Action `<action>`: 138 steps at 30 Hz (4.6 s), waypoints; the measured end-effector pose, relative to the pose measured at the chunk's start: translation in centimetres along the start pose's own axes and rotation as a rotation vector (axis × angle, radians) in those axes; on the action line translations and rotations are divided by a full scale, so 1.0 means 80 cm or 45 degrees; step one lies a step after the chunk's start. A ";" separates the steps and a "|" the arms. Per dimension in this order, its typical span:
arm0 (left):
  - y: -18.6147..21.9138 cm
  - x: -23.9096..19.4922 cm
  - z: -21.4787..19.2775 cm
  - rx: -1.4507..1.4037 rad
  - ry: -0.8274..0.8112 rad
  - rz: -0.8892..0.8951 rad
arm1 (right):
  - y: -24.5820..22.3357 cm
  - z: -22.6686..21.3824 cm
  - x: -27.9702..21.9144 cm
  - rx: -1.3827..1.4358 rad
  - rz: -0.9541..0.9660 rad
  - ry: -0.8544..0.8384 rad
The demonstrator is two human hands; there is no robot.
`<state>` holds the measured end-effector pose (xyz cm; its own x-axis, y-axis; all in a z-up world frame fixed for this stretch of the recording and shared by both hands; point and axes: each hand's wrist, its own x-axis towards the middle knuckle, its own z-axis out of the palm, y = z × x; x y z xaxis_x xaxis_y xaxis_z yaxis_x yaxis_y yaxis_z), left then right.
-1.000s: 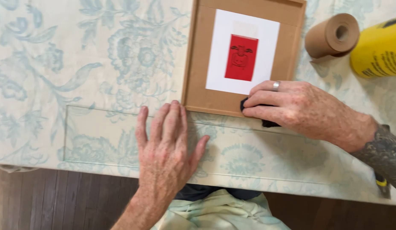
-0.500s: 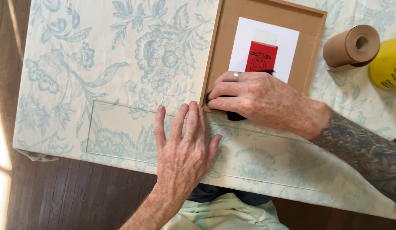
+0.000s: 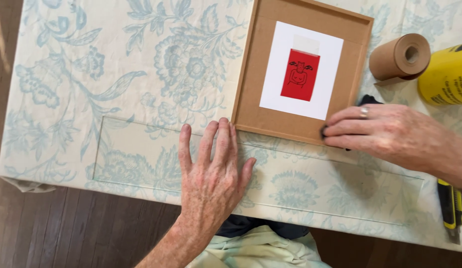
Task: Assembling a picture frame by cutting backing material, applying adhesive tape, and fitting components together.
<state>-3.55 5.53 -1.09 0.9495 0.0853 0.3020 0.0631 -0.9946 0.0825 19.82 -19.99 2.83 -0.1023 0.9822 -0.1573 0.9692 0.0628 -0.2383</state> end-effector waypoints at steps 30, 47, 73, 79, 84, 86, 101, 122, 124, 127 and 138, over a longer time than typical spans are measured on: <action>-0.028 0.018 0.005 -0.425 0.061 -0.017 | -0.104 0.006 0.163 0.043 0.196 0.648; -0.032 0.019 0.008 -0.353 0.025 0.046 | -0.116 0.016 0.149 -0.067 0.341 0.654; 0.023 -0.010 0.027 -0.338 -0.278 0.088 | -0.081 -0.020 -0.034 0.036 0.548 0.542; 0.099 0.020 0.016 -0.481 -0.074 0.246 | -0.051 0.004 -0.010 -0.262 0.197 0.183; 0.101 0.024 0.017 -0.364 -0.069 0.237 | -0.041 -0.009 -0.007 0.150 0.183 0.301; 0.102 0.025 0.016 -0.297 -0.079 0.243 | -0.041 -0.005 -0.007 0.204 0.157 0.325; 0.102 0.023 0.024 -0.317 -0.037 0.282 | -0.031 0.003 -0.007 0.195 0.307 0.316; 0.106 0.015 0.023 -0.455 -0.039 0.242 | -0.046 0.034 -0.016 0.159 0.516 0.615; 0.100 0.019 0.028 -0.559 0.002 0.246 | -0.037 0.022 -0.005 -0.076 0.702 0.774; 0.099 0.014 0.033 -0.623 0.037 0.230 | -0.053 0.026 -0.038 -0.167 1.012 0.648; -0.036 0.085 0.013 -0.711 -0.098 -0.298 | -0.098 -0.005 0.004 0.395 1.292 0.822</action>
